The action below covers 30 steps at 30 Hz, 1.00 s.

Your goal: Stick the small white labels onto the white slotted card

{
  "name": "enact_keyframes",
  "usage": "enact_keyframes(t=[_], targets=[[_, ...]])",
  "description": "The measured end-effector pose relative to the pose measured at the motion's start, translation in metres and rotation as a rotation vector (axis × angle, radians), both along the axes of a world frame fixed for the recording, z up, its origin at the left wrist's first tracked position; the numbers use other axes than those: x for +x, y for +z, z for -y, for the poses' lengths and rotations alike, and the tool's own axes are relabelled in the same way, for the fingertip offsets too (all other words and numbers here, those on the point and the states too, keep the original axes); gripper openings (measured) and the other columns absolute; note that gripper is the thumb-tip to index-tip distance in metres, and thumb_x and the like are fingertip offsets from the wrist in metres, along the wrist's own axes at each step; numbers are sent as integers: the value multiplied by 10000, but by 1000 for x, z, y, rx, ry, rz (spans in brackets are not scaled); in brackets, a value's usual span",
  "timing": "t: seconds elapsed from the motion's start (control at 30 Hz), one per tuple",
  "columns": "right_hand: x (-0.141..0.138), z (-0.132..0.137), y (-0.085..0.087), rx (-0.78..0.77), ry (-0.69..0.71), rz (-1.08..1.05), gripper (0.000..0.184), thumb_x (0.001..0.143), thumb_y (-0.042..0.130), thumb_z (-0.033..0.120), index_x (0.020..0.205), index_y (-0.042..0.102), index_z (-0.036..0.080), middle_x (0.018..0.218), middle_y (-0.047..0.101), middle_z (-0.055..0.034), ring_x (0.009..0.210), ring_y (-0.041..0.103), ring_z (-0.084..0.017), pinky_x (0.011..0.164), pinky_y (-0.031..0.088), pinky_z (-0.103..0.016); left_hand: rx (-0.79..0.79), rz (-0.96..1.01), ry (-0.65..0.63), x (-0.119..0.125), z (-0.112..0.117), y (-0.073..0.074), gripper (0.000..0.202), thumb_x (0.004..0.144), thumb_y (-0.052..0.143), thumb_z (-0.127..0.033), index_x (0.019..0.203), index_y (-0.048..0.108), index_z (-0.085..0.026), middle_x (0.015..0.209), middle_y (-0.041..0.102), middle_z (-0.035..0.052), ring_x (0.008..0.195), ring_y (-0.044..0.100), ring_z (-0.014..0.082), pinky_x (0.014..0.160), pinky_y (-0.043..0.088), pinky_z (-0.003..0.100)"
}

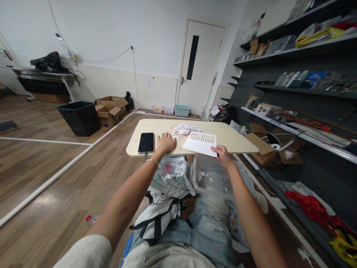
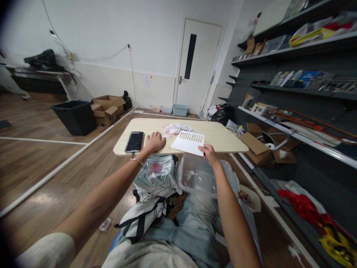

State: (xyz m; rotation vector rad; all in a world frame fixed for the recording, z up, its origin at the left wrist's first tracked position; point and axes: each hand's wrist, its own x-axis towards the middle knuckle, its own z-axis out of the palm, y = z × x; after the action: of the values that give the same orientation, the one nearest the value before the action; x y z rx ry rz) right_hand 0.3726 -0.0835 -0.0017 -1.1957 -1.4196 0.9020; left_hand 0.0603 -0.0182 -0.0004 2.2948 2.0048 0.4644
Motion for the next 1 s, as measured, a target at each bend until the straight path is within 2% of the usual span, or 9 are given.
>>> enact_keyframes(t=[0.43,0.73,1.0], targets=[[3,1,-4,-3,12,-32,474,665,848,607,585,627,196,485,502,21,449,375,-102,397,220,-243,-12,11,-8,0,1,1,656,1057,240,-492,1526,513,-123,1648,477,215,1541,384,349,1262,264,550],[0,7,7,-47,103,118,478,668,834,632,586,665,193,482,524,12,451,371,-108,416,246,-257,10,9,-6,0,1,-1,652,1058,244,-493,1511,528,-119,1624,503,220,1520,412,351,1253,282,545],[-3,9,8,-33,110,56,509,644,848,657,571,641,198,496,536,7,457,395,-114,424,280,-264,7,2,-5,0,-2,-3,647,1061,250,-492,1524,524,-132,1636,495,216,1521,410,348,1251,282,557]])
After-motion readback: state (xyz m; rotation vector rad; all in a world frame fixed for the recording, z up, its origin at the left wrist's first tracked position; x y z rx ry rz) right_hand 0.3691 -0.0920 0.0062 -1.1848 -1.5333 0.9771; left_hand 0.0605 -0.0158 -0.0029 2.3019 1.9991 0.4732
